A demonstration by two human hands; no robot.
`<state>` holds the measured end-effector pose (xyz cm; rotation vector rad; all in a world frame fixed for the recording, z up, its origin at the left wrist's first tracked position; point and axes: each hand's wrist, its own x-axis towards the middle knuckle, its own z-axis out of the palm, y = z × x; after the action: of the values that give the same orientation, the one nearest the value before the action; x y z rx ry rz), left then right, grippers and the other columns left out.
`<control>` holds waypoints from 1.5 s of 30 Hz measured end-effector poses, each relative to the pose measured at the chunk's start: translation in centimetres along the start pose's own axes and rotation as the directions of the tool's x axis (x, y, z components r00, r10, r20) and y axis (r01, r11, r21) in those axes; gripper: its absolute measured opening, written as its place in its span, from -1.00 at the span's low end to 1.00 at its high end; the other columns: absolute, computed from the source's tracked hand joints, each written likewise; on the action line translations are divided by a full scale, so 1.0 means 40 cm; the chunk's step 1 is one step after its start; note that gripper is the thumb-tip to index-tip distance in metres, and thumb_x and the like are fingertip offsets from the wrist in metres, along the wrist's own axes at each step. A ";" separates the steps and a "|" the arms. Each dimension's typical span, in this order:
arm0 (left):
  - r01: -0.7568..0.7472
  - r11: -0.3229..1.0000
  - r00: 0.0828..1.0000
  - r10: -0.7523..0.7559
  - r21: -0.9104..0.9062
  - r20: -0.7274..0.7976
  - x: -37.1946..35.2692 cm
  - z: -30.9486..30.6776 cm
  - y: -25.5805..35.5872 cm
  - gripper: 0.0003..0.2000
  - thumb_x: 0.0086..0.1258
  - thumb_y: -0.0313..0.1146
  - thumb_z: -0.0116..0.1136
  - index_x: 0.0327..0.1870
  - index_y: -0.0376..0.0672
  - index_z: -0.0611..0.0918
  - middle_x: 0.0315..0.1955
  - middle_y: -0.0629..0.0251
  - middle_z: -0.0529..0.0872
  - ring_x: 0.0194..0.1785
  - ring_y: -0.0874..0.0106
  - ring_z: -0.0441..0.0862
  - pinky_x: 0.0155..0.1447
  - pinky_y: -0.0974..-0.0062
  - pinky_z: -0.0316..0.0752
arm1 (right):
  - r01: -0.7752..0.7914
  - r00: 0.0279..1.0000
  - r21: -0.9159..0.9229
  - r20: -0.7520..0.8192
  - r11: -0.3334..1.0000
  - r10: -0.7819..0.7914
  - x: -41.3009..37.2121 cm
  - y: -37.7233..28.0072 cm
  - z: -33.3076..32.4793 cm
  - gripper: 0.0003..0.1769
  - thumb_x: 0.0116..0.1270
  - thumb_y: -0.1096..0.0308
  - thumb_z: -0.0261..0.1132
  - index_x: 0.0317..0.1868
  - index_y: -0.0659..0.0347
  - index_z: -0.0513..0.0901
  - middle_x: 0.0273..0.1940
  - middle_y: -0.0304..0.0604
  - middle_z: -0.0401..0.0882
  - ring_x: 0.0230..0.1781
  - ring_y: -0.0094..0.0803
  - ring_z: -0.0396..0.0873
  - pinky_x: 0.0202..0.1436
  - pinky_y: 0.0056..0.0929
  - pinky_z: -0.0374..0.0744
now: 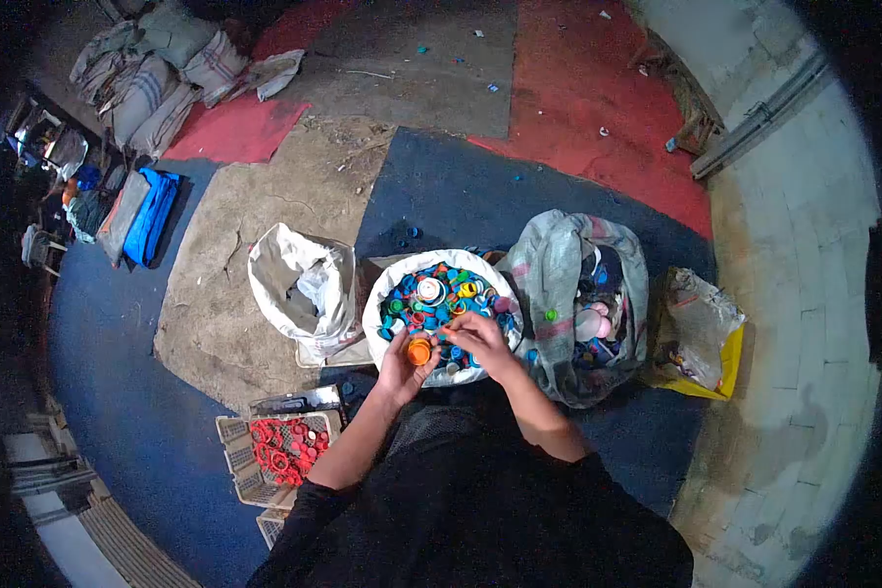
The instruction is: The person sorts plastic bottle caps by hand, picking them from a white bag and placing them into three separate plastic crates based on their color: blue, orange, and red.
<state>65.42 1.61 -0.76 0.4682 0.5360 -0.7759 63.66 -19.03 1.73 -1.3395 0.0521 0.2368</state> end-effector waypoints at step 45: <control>0.012 0.999 0.988 -0.007 0.033 -0.155 0.012 -0.091 0.001 -0.66 0.62 0.00 -0.10 -0.12 -0.10 0.56 -0.26 0.27 0.68 -0.30 0.43 0.61 -0.33 0.60 0.51 | -0.231 0.957 -0.117 -0.209 0.966 0.203 -0.030 0.206 -0.117 -0.87 0.24 0.44 0.46 -0.34 0.27 0.66 -0.32 -0.18 0.75 -0.24 -0.48 0.72 -0.12 -0.49 0.65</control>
<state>64.73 3.47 -3.83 0.5604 0.6712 -0.7624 61.30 -22.00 -7.02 -1.4953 0.3563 0.2987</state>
